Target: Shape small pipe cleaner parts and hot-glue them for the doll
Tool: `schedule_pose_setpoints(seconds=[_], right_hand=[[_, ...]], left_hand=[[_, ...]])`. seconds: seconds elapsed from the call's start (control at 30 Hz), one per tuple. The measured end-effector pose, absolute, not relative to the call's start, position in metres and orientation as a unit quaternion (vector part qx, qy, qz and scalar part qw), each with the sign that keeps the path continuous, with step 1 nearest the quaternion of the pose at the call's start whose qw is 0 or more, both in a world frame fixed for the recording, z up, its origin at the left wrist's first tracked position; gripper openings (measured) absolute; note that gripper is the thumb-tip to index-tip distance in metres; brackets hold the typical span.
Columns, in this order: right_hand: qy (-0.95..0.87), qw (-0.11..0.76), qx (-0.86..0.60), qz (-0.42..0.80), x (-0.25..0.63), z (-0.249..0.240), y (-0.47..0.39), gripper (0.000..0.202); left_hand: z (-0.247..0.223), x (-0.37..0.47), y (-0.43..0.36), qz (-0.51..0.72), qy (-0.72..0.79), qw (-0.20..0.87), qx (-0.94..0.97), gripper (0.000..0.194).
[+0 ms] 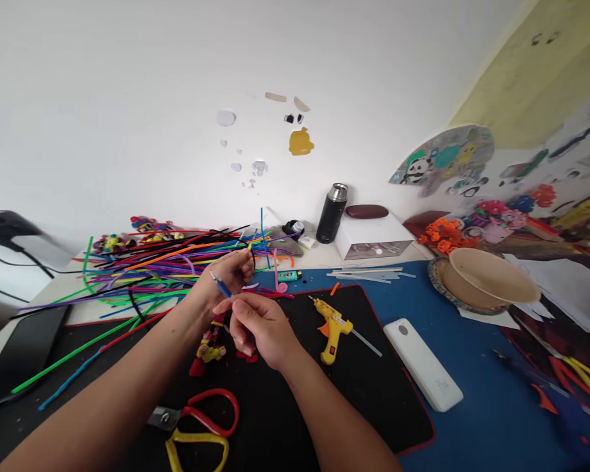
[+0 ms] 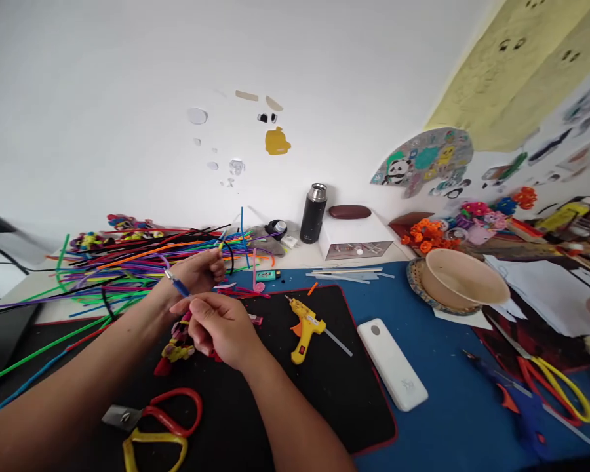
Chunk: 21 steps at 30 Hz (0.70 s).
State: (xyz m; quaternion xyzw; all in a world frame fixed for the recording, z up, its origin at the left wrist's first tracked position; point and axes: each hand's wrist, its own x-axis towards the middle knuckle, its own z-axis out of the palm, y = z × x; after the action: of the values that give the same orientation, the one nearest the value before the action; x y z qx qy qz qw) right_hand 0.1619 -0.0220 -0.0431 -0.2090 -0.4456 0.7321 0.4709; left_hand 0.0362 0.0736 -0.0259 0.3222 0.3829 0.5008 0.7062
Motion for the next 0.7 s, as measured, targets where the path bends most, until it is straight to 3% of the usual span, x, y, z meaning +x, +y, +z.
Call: schedule_pose_setpoints(seconds=[0.4,0.7], right_hand=[[-0.460,0.476,-0.213,0.718,0.171,-0.034,-0.021,0.057],[-0.417,0.486,-0.188,0.745,0.175,-0.019,-0.027,0.056]], left_hand=[[-0.029,0.144,0.119,0.452,0.386,0.695,0.404,0.017],[-0.014,0.078,0.094,0.516,0.393,0.700,0.300,0.017]])
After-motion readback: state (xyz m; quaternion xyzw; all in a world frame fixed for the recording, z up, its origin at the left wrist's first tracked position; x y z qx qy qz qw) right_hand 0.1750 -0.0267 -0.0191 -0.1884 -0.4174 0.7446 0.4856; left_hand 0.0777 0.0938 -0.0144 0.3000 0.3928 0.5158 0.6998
